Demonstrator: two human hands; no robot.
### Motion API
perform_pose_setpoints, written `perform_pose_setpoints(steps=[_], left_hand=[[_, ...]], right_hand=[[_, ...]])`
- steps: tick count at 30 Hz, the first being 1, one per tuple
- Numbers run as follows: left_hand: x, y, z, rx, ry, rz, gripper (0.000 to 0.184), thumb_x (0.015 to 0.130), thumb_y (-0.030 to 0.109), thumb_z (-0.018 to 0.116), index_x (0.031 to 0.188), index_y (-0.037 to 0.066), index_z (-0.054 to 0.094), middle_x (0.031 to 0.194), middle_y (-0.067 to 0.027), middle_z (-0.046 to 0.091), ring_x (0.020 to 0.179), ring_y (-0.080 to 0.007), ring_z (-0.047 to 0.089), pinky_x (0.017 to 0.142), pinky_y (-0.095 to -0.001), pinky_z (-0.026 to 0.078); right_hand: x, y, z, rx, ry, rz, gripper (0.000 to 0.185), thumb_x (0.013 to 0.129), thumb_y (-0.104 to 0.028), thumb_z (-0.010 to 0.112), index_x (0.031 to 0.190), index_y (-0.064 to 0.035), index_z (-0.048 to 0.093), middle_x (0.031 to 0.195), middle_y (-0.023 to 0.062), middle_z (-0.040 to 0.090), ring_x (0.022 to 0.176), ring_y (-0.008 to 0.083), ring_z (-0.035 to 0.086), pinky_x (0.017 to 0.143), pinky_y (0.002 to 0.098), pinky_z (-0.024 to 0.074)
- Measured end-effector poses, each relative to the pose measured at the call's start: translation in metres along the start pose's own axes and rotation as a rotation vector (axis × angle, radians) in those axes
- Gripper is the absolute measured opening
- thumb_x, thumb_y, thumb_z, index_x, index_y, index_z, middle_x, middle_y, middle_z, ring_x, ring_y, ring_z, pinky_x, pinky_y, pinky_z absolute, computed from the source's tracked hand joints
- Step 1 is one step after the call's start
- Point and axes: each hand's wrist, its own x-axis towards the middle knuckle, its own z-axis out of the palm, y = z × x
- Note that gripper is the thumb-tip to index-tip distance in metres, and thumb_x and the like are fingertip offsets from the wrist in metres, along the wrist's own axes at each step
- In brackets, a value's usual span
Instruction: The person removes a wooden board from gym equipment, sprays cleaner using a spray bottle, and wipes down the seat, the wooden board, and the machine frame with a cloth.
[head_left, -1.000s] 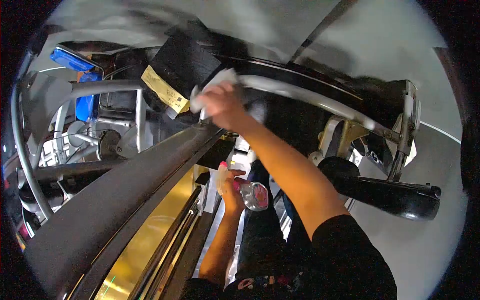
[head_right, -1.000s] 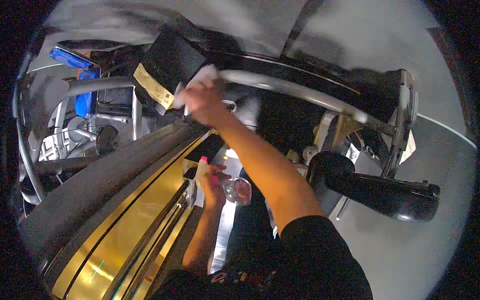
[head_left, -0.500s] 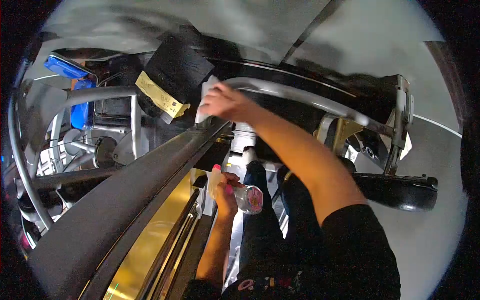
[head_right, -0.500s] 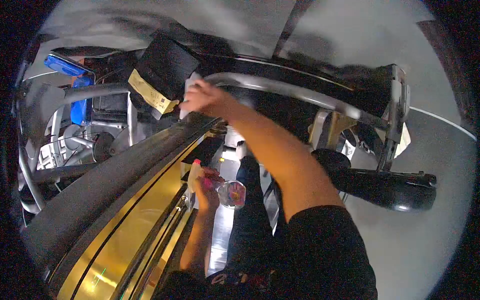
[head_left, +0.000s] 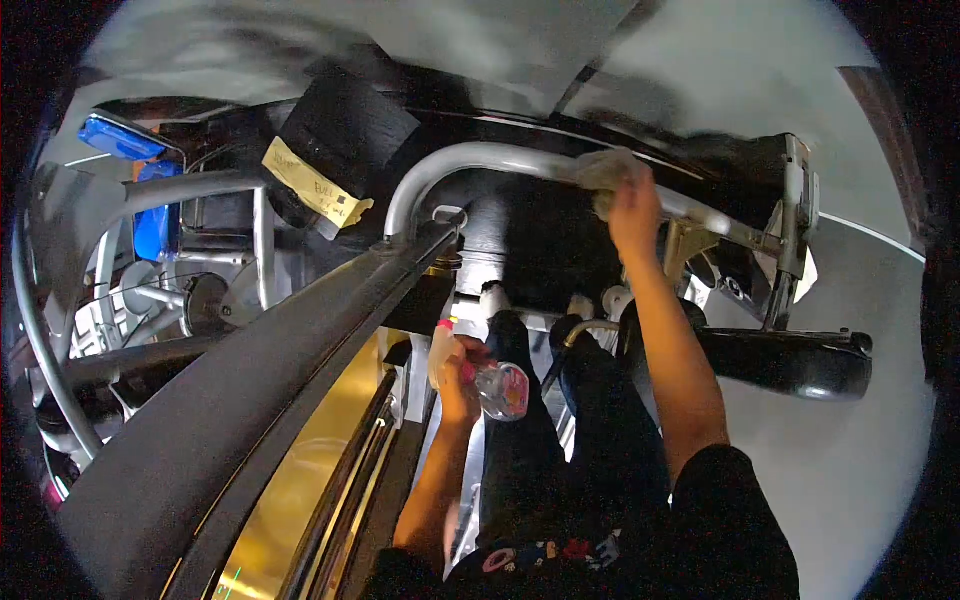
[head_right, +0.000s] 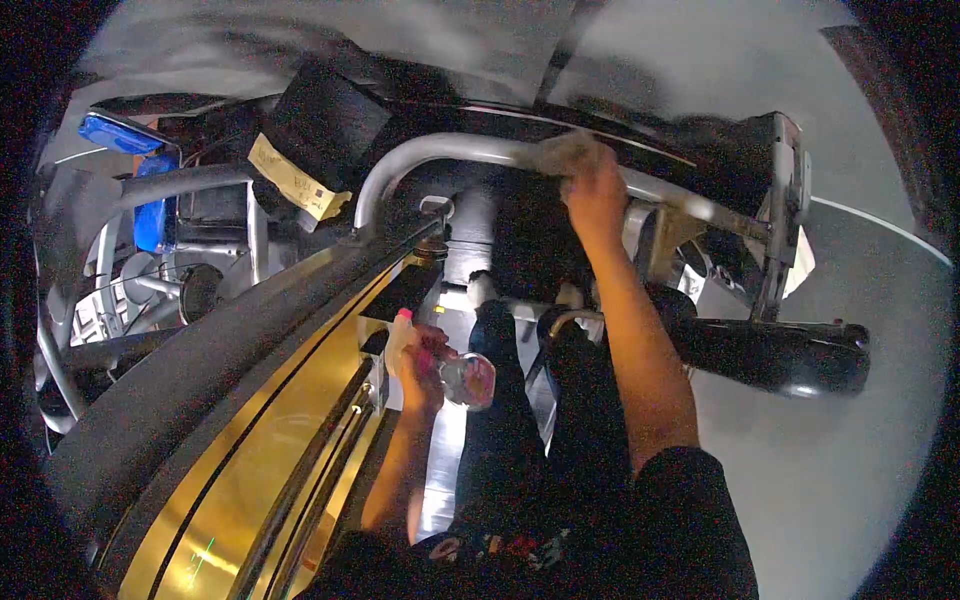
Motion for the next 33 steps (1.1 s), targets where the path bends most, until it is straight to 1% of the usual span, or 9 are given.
perform_pose_setpoints(steps=[4,10,16,21,24,26,29,30,33], left_hand=[[0.008,0.015,0.009,0.266,-0.036,0.054,0.064,0.085,0.065,0.046,0.095,0.003,0.056,0.088,-0.0084,0.055,0.075,-0.0194,0.057,0.067,-0.0326,0.049],[0.007,0.023,0.021,0.229,-0.061,0.099,0.038,0.091,0.038,0.051,0.094,0.001,0.056,0.087,-0.0091,0.059,0.071,-0.0161,0.060,0.065,-0.0305,0.048],[-0.013,0.041,0.015,0.357,-0.096,0.285,0.048,0.087,0.047,0.056,0.095,0.000,0.055,0.091,-0.0110,0.058,0.077,-0.0211,0.058,0.064,-0.0331,0.048],[-0.024,0.048,-0.004,0.355,-0.110,0.376,0.047,0.089,0.047,0.052,0.095,0.001,0.053,0.092,-0.0129,0.055,0.075,-0.0205,0.056,0.067,-0.0330,0.048],[-0.022,0.049,0.000,0.363,-0.160,0.414,0.040,0.090,0.040,0.054,0.096,0.000,0.052,0.092,-0.0148,0.056,0.074,-0.0206,0.058,0.067,-0.0329,0.048],[-0.022,0.048,0.005,0.439,-0.132,0.352,0.040,0.090,0.039,0.054,0.097,-0.001,0.054,0.091,-0.0136,0.058,0.074,-0.0194,0.058,0.066,-0.0325,0.048],[-0.019,0.041,0.012,0.423,-0.161,0.295,0.042,0.090,0.039,0.055,0.098,-0.003,0.056,0.088,-0.0121,0.060,0.074,-0.0182,0.060,0.066,-0.0312,0.049],[-0.018,0.040,0.016,0.439,-0.171,0.278,0.043,0.090,0.039,0.056,0.098,-0.003,0.056,0.088,-0.0118,0.060,0.074,-0.0181,0.061,0.067,-0.0309,0.049],[-0.013,0.046,0.036,0.539,-0.283,0.306,0.046,0.090,0.043,0.057,0.095,-0.003,0.059,0.089,-0.0117,0.062,0.076,-0.0187,0.062,0.066,-0.0303,0.049]], right_hand=[[-0.052,0.056,-0.018,0.322,0.317,0.446,0.046,0.099,-0.035,0.046,0.133,-0.0044,0.044,0.126,0.0159,0.055,0.110,0.0306,0.057,0.086,0.0430,0.0489],[-0.059,0.072,0.023,1.064,0.356,0.830,0.042,0.096,-0.033,0.051,0.129,-0.0078,0.048,0.123,0.0117,0.054,0.102,0.0245,0.058,0.072,0.0416,0.0538],[-0.067,-0.032,0.216,1.277,-0.326,0.690,0.039,0.096,-0.019,0.045,0.131,-0.0012,0.041,0.131,0.0146,0.047,0.121,0.0256,0.047,0.092,0.0481,0.0459],[-0.081,-0.107,0.165,0.929,-0.688,0.755,0.053,0.093,-0.036,0.051,0.132,-0.0012,0.041,0.127,0.0159,0.051,0.116,0.0235,0.051,0.088,0.0399,0.0461],[-0.102,-0.056,0.133,0.545,-1.154,0.239,0.044,0.094,-0.035,0.053,0.125,-0.0036,0.052,0.102,0.0123,0.065,0.094,0.0218,0.061,0.085,0.0346,0.0480],[-0.117,-0.008,0.111,0.639,-1.274,0.406,0.041,0.096,-0.033,0.052,0.128,-0.0069,0.053,0.105,0.0066,0.065,0.092,0.0165,0.062,0.084,0.0325,0.0491],[-0.135,0.059,0.053,1.030,-0.834,0.899,0.044,0.094,-0.036,0.056,0.130,-0.0107,0.051,0.107,0.0058,0.061,0.094,0.0176,0.060,0.084,0.0309,0.0474],[-0.150,0.102,0.047,0.393,-0.565,0.667,0.047,0.094,-0.038,0.054,0.132,-0.0116,0.047,0.114,0.0082,0.059,0.102,0.0209,0.059,0.089,0.0357,0.0470],[-0.115,0.115,-0.032,1.015,0.088,0.805,0.042,0.096,-0.037,0.051,0.127,-0.0101,0.048,0.119,0.0094,0.057,0.106,0.0246,0.058,0.092,0.0423,0.0470]])
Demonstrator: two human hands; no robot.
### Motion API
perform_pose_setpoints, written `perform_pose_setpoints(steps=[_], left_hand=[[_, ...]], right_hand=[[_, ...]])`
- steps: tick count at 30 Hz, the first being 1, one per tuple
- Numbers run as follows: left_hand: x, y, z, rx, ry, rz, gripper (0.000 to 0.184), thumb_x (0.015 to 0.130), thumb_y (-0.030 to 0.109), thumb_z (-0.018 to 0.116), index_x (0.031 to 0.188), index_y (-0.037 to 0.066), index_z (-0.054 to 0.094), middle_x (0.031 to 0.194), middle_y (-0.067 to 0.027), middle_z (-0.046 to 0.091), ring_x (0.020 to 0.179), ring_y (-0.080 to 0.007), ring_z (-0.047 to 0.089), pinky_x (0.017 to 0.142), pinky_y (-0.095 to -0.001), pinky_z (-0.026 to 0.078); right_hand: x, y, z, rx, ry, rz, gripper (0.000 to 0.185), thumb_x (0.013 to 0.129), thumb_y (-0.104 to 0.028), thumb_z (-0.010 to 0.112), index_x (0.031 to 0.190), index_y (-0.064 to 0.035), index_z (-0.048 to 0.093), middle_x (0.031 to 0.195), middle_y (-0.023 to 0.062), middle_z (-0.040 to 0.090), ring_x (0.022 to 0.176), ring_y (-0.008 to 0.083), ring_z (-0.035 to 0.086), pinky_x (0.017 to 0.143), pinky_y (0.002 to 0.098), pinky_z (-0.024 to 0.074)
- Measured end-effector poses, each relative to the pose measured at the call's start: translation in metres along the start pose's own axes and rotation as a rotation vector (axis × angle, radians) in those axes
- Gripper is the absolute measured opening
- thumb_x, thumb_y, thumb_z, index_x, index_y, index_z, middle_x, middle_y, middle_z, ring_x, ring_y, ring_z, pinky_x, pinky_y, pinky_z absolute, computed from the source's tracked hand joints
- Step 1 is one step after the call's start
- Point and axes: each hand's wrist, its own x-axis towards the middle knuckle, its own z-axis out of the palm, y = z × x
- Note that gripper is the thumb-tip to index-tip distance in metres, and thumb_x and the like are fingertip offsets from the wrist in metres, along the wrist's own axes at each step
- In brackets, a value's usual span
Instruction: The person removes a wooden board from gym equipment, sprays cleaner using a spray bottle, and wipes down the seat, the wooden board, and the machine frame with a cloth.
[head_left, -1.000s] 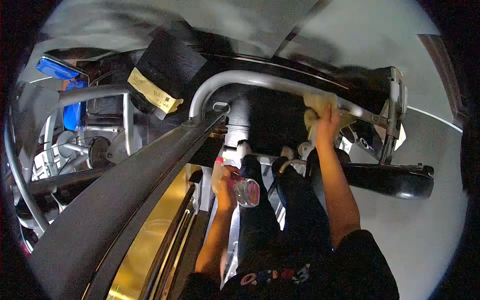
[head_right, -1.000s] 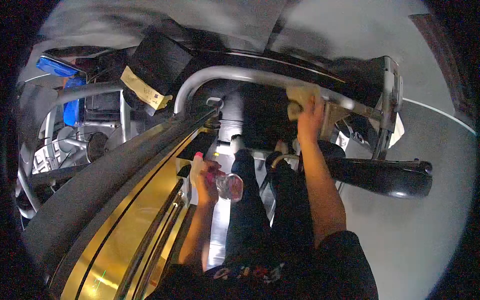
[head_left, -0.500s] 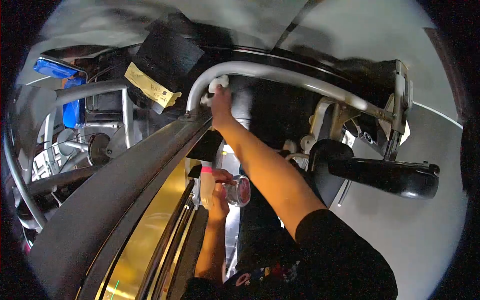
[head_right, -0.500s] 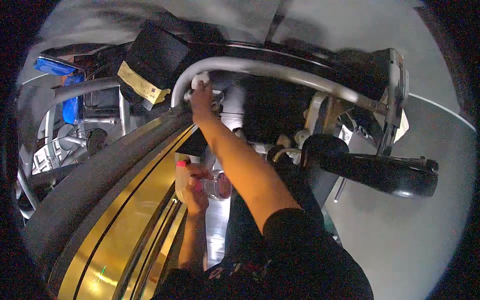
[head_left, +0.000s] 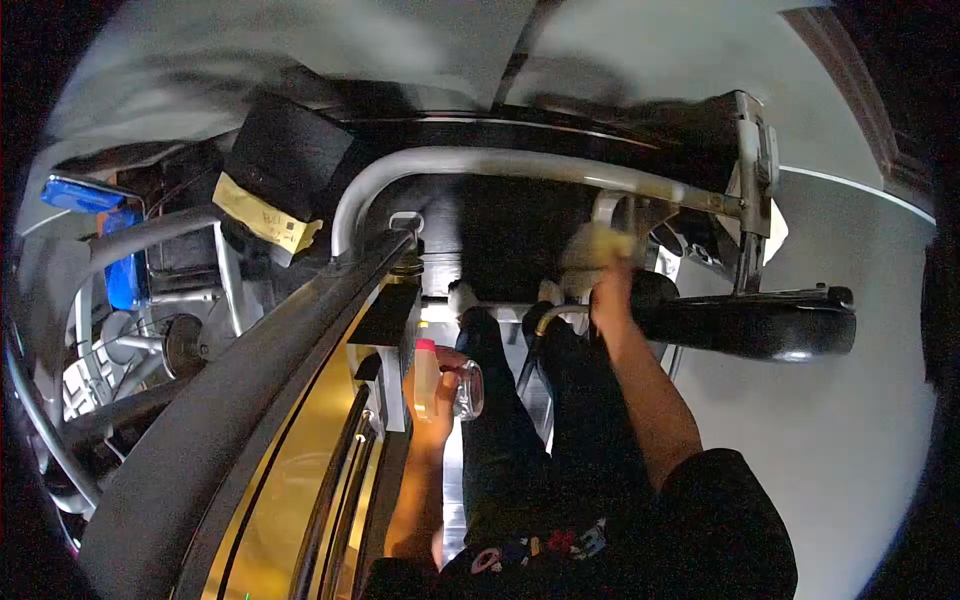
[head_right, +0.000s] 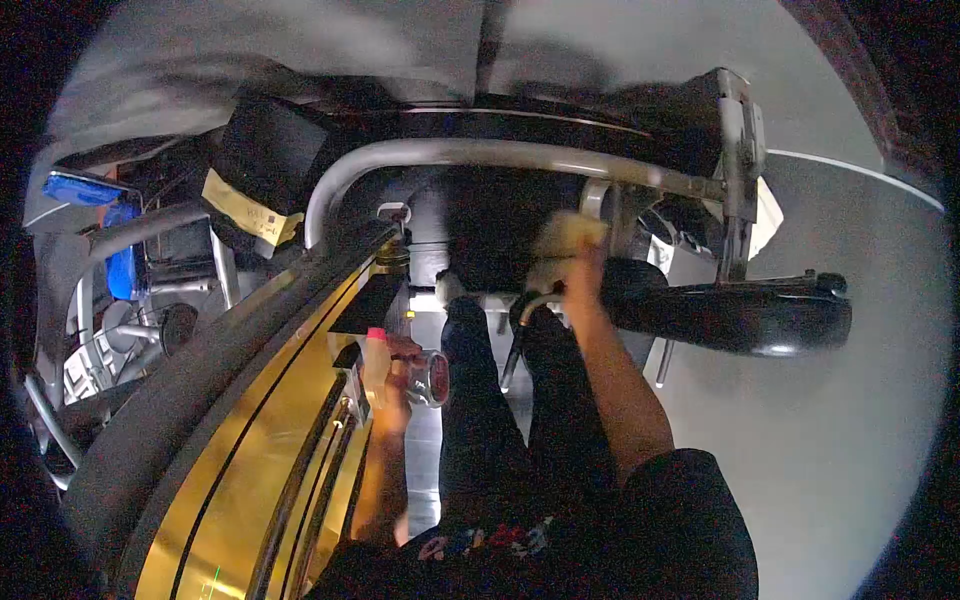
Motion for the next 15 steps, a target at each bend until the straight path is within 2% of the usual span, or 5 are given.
perform_pose_setpoints(steps=[3,6,8,10,15], left_hand=[[0.004,-0.002,0.011,0.042,-0.083,0.010,0.045,0.089,0.043,0.058,0.094,-0.002,0.060,0.088,-0.0114,0.062,0.076,-0.0184,0.062,0.067,-0.0300,0.049],[0.004,-0.009,0.022,0.042,-0.124,-0.046,0.045,0.088,0.043,0.060,0.093,-0.001,0.060,0.088,-0.0110,0.062,0.077,-0.0176,0.061,0.068,-0.0299,0.049],[0.003,-0.010,0.031,-0.008,-0.130,-0.013,0.045,0.087,0.044,0.061,0.092,-0.001,0.060,0.088,-0.0107,0.062,0.078,-0.0175,0.060,0.068,-0.0300,0.049],[0.000,-0.003,0.040,0.035,-0.140,-0.046,0.045,0.087,0.044,0.062,0.092,-0.001,0.060,0.088,-0.0106,0.061,0.079,-0.0175,0.060,0.068,-0.0299,0.049],[-0.012,0.004,0.050,0.048,-0.143,-0.058,0.044,0.087,0.043,0.062,0.093,0.000,0.060,0.088,-0.0102,0.061,0.079,-0.0177,0.060,0.068,-0.0299,0.049]], right_hand=[[0.027,-0.059,0.013,0.274,0.262,-0.150,0.040,0.097,-0.039,0.047,0.125,-0.0097,0.048,0.112,0.0092,0.059,0.099,0.0261,0.060,0.080,0.0420,0.0520],[0.086,-0.033,0.035,0.298,0.053,-0.342,0.032,0.096,-0.031,0.048,0.120,-0.0097,0.049,0.107,0.0096,0.060,0.094,0.0249,0.061,0.077,0.0410,0.0522],[0.065,-0.016,0.115,0.500,0.337,0.023,0.032,0.096,-0.032,0.049,0.120,-0.0101,0.046,0.109,0.0103,0.058,0.093,0.0263,0.061,0.075,0.0345,0.0570],[0.047,0.021,0.152,0.553,0.040,0.230,0.036,0.097,-0.040,0.045,0.122,-0.0133,0.047,0.116,0.0095,0.057,0.100,0.0271,0.059,0.081,0.0373,0.0544],[-0.005,-0.001,0.161,0.255,-0.150,0.357,0.037,0.096,-0.034,0.052,0.127,-0.0163,0.045,0.124,0.0061,0.053,0.112,0.0229,0.054,0.090,0.0419,0.0476]])
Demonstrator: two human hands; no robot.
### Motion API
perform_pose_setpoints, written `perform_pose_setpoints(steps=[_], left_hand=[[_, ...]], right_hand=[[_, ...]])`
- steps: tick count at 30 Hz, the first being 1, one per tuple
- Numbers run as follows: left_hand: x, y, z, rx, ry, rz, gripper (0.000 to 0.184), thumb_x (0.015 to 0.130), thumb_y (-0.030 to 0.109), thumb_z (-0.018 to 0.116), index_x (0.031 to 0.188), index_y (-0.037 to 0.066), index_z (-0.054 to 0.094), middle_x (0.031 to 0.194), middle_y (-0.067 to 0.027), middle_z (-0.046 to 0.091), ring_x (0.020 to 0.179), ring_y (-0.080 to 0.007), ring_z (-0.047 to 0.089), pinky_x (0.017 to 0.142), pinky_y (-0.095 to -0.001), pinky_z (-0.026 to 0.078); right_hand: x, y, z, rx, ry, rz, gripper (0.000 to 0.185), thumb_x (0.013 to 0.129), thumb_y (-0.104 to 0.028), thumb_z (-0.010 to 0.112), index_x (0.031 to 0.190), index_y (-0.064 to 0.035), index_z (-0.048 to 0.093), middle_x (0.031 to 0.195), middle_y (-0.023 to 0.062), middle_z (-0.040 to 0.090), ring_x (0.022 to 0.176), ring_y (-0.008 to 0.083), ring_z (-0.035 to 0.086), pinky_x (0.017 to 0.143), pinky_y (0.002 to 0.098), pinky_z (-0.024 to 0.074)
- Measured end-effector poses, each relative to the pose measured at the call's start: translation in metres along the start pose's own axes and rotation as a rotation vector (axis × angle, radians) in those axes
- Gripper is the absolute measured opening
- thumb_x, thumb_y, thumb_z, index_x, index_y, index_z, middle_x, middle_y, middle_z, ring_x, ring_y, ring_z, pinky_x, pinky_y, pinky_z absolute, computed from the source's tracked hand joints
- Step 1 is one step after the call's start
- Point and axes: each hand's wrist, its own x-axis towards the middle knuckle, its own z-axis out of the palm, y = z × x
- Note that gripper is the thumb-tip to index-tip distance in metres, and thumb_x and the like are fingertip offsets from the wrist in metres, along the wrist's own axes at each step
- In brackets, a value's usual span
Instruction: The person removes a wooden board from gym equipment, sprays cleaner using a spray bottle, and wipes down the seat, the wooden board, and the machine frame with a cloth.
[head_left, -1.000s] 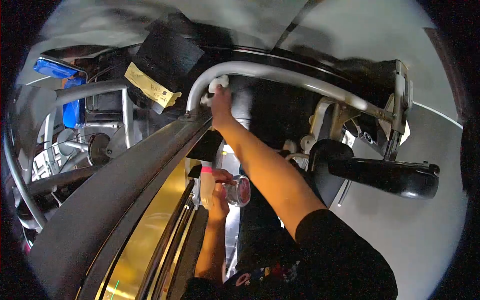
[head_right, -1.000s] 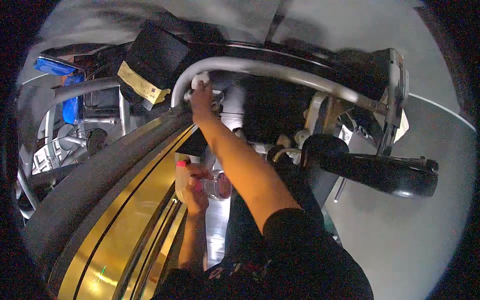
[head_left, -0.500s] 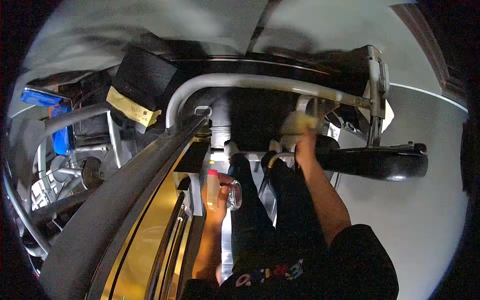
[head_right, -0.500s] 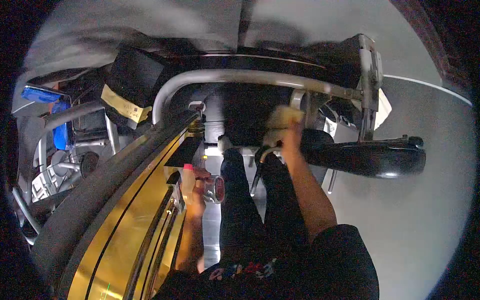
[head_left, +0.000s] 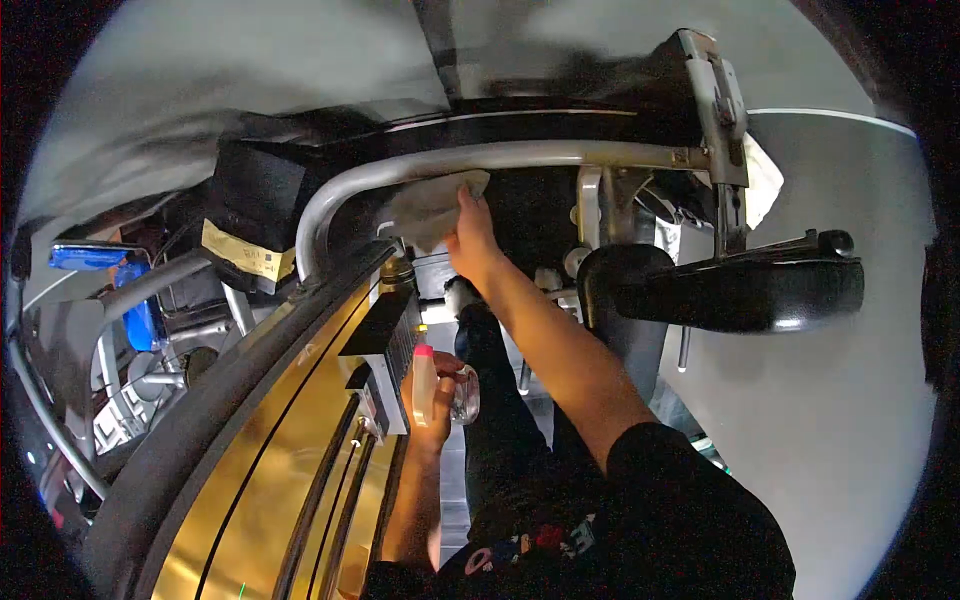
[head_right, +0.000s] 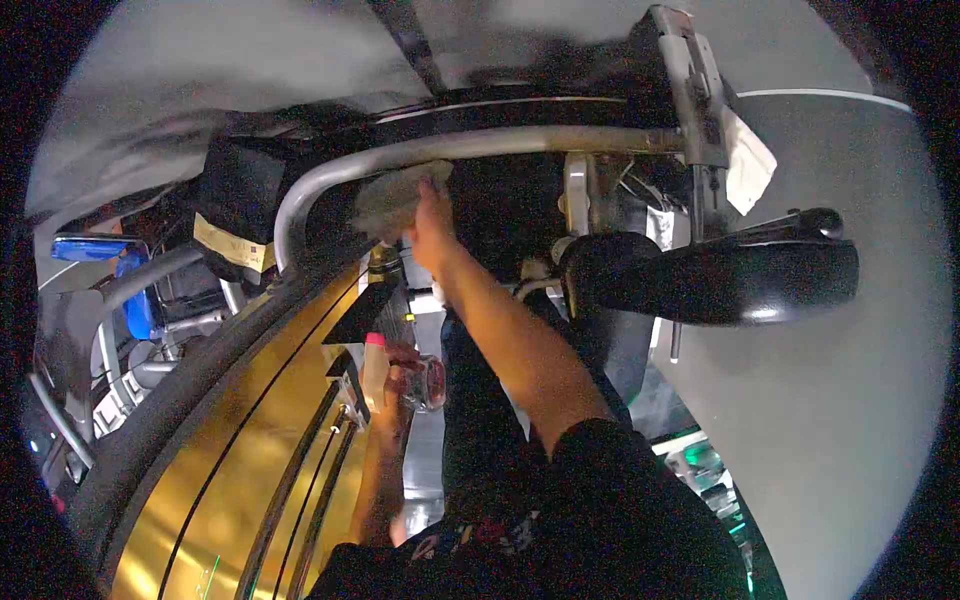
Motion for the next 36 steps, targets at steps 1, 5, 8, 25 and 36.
perform_pose_setpoints(steps=[1,5,8,25,36], left_hand=[[-0.004,-0.002,0.000,0.014,-0.007,-0.002,0.043,0.087,0.042,0.062,0.093,-0.001,0.060,0.087,-0.0100,0.061,0.079,-0.0178,0.059,0.069,-0.0299,0.049],[-0.022,-0.016,0.009,0.089,-0.015,-0.067,0.036,0.088,0.034,0.061,0.093,-0.002,0.060,0.087,-0.0101,0.061,0.079,-0.0180,0.059,0.071,-0.0307,0.048],[-0.051,-0.003,0.025,0.141,0.006,-0.022,0.030,0.088,0.027,0.060,0.095,-0.003,0.060,0.086,-0.0101,0.063,0.077,-0.0176,0.060,0.069,-0.0309,0.049],[-0.119,0.031,0.065,0.440,-0.429,-0.012,0.018,0.084,0.021,0.063,0.085,0.004,0.061,0.072,-0.0064,0.059,0.065,-0.0154,0.058,0.060,-0.0312,0.046],[-0.157,0.029,0.040,0.520,-0.678,0.262,0.022,0.086,0.024,0.065,0.088,0.002,0.062,0.073,-0.0032,0.060,0.062,-0.0115,0.056,0.058,-0.0273,0.046]], right_hand=[[0.012,0.006,-0.022,0.004,-0.051,-0.011,0.039,0.095,-0.032,0.053,0.129,-0.0144,0.045,0.123,0.0054,0.054,0.113,0.0217,0.053,0.091,0.0421,0.0461],[-0.018,-0.017,-0.105,-0.445,-0.295,-0.236,0.043,0.096,-0.040,0.050,0.128,-0.0112,0.051,0.113,0.0045,0.059,0.098,0.0180,0.057,0.082,0.0334,0.0478],[-0.046,-0.034,-0.191,-0.550,-0.284,-0.034,0.042,0.097,-0.038,0.050,0.122,-0.0046,0.054,0.114,0.0078,0.060,0.101,0.0187,0.058,0.085,0.0356,0.0482],[-0.272,0.052,-0.390,-0.519,0.249,-0.332,0.043,0.096,-0.030,0.054,0.128,-0.0002,0.049,0.115,0.0115,0.060,0.106,0.0190,0.056,0.093,0.0339,0.0440],[-0.393,0.155,-0.376,-0.211,0.177,-0.506,0.047,0.097,-0.029,0.052,0.134,-0.0014,0.044,0.120,0.0114,0.059,0.109,0.0182,0.055,0.096,0.0311,0.0428]])
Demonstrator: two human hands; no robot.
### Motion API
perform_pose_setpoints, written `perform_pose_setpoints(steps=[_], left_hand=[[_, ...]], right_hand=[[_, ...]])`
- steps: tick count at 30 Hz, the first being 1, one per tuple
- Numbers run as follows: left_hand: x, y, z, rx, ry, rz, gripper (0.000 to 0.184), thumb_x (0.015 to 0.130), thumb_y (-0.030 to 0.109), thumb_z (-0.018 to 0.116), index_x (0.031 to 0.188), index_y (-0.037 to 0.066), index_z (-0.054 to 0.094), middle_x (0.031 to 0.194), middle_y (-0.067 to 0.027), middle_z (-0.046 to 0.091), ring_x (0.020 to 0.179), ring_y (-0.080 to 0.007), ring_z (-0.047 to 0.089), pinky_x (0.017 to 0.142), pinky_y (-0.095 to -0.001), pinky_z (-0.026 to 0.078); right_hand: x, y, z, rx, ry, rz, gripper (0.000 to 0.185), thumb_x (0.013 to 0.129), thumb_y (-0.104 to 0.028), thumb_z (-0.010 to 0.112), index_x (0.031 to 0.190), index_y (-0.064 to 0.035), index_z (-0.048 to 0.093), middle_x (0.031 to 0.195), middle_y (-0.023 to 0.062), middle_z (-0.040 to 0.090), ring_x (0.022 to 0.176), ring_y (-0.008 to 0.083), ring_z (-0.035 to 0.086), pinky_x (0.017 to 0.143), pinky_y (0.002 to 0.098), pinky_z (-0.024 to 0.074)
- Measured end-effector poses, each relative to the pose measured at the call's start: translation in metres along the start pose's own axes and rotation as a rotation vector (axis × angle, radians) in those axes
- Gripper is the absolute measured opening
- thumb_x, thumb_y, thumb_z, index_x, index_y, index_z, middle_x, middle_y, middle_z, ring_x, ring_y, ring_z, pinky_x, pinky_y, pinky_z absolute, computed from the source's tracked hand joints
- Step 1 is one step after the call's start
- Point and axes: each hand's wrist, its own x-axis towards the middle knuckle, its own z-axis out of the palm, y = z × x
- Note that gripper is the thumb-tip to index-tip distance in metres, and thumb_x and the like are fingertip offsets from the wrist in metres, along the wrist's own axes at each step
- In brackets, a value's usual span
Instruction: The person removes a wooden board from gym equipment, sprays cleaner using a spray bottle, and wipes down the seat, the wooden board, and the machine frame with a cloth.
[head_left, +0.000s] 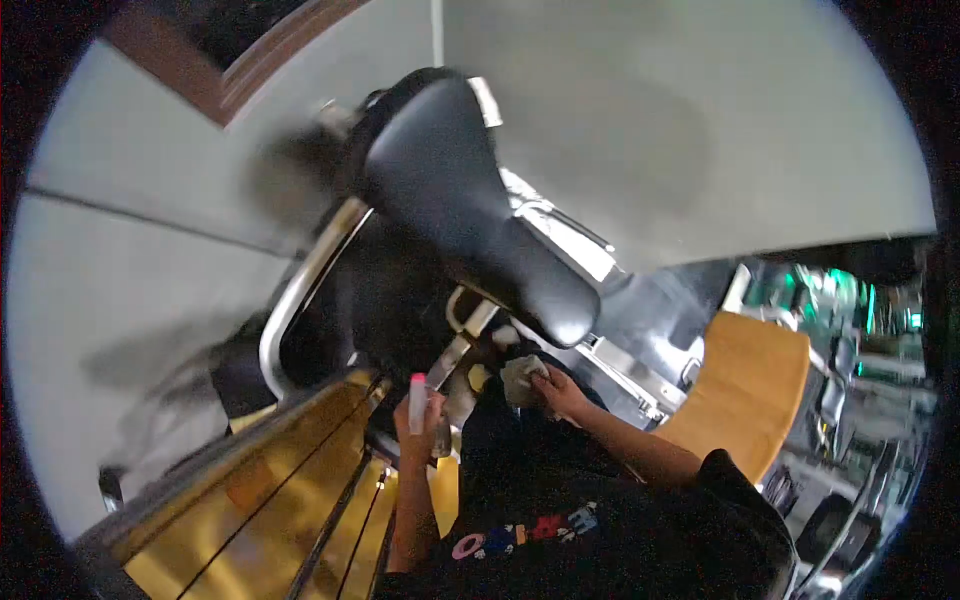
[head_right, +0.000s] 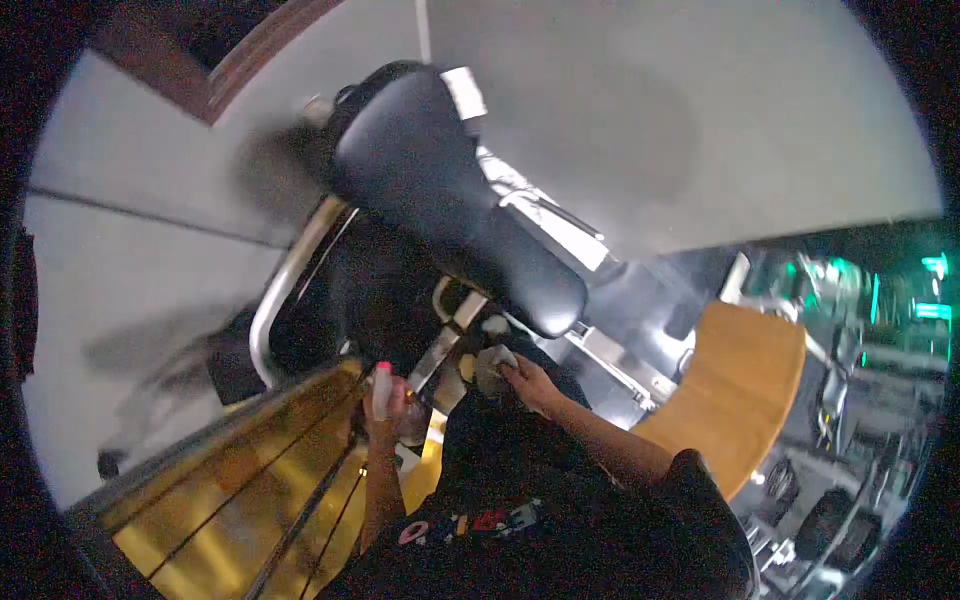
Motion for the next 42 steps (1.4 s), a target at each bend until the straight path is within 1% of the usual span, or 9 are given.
perform_pose_setpoints(steps=[2,6,8,10,18,21,27,30,42], left_hand=[[0.003,-0.005,-0.002,-0.268,-0.089,-0.173,0.023,0.087,0.024,0.064,0.089,0.001,0.061,0.076,-0.0041,0.061,0.062,-0.0120,0.056,0.058,-0.0270,0.046],[0.018,0.016,0.006,-0.172,-0.110,0.077,0.027,0.087,0.029,0.062,0.089,0.002,0.059,0.080,-0.0047,0.061,0.065,-0.0124,0.057,0.060,-0.0302,0.047],[0.023,0.035,0.016,-0.193,-0.035,0.058,0.031,0.089,0.034,0.058,0.090,0.003,0.059,0.081,-0.0047,0.061,0.066,-0.0132,0.059,0.061,-0.0307,0.047],[0.029,0.027,0.027,-0.167,-0.064,0.026,0.033,0.091,0.036,0.056,0.092,0.003,0.060,0.083,-0.0058,0.062,0.065,-0.0145,0.059,0.062,-0.0313,0.047],[-0.009,0.072,0.125,-0.109,-0.407,0.146,0.039,0.090,0.039,0.057,0.097,0.001,0.060,0.084,-0.0076,0.066,0.068,-0.0149,0.062,0.064,-0.0318,0.048],[-0.034,0.086,0.174,-0.107,-0.671,0.162,0.033,0.091,0.033,0.058,0.094,0.000,0.061,0.080,-0.0073,0.067,0.070,-0.0141,0.064,0.064,-0.0308,0.049],[-0.085,0.128,0.260,-0.029,-1.062,0.108,0.015,0.091,0.015,0.059,0.091,0.000,0.060,0.081,-0.0066,0.064,0.071,-0.0131,0.063,0.062,-0.0285,0.052],[-0.098,0.134,0.292,-0.008,-1.155,0.157,0.014,0.090,0.013,0.058,0.091,-0.001,0.059,0.080,-0.0074,0.063,0.068,-0.0133,0.062,0.061,-0.0289,0.052],[-0.065,0.151,0.355,0.043,-1.440,0.252,0.018,0.092,0.015,0.053,0.092,0.000,0.061,0.083,-0.0094,0.066,0.063,-0.0136,0.063,0.059,-0.0271,0.051]], right_hand=[[-0.041,-0.025,-0.012,-0.054,-0.021,0.045,0.043,0.098,-0.029,0.051,0.132,-0.0019,0.046,0.122,0.0085,0.058,0.113,0.0170,0.052,0.097,0.0315,0.0413],[-0.089,-0.041,-0.052,-0.287,0.104,0.248,0.044,0.099,-0.031,0.050,0.132,-0.0021,0.046,0.122,0.0093,0.058,0.111,0.0186,0.054,0.097,0.0337,0.0423],[-0.098,-0.018,-0.062,0.026,0.123,-0.103,0.042,0.099,-0.033,0.051,0.129,-0.0040,0.052,0.116,0.0087,0.062,0.110,0.0164,0.055,0.096,0.0315,0.0425],[-0.116,-0.018,-0.081,-0.119,0.141,-0.216,0.040,0.099,-0.033,0.049,0.128,-0.0048,0.053,0.111,0.0070,0.063,0.108,0.0153,0.055,0.095,0.0311,0.0418],[-0.179,0.017,-0.132,-0.072,0.390,-0.178,0.039,0.097,-0.032,0.048,0.123,-0.0039,0.055,0.111,0.0102,0.064,0.104,0.0183,0.057,0.093,0.0329,0.0427],[-0.226,-0.003,-0.151,0.007,0.469,-0.037,0.030,0.099,-0.029,0.047,0.118,-0.0068,0.055,0.102,0.0038,0.061,0.096,0.0104,0.053,0.087,0.0293,0.0430],[-0.273,0.037,-0.181,0.304,0.760,-0.236,0.029,0.099,-0.025,0.048,0.118,-0.0037,0.055,0.104,0.0015,0.061,0.098,0.0106,0.052,0.089,0.0281,0.0417],[-0.302,0.026,-0.192,0.426,0.826,-0.144,0.030,0.098,-0.023,0.050,0.119,-0.0020,0.055,0.107,0.0012,0.060,0.101,0.0107,0.051,0.092,0.0271,0.0402],[-0.305,0.020,-0.193,0.795,0.989,-0.525,0.038,0.099,-0.029,0.047,0.127,-0.0044,0.051,0.114,0.0043,0.058,0.107,0.0133,0.051,0.099,0.0302,0.0367]])
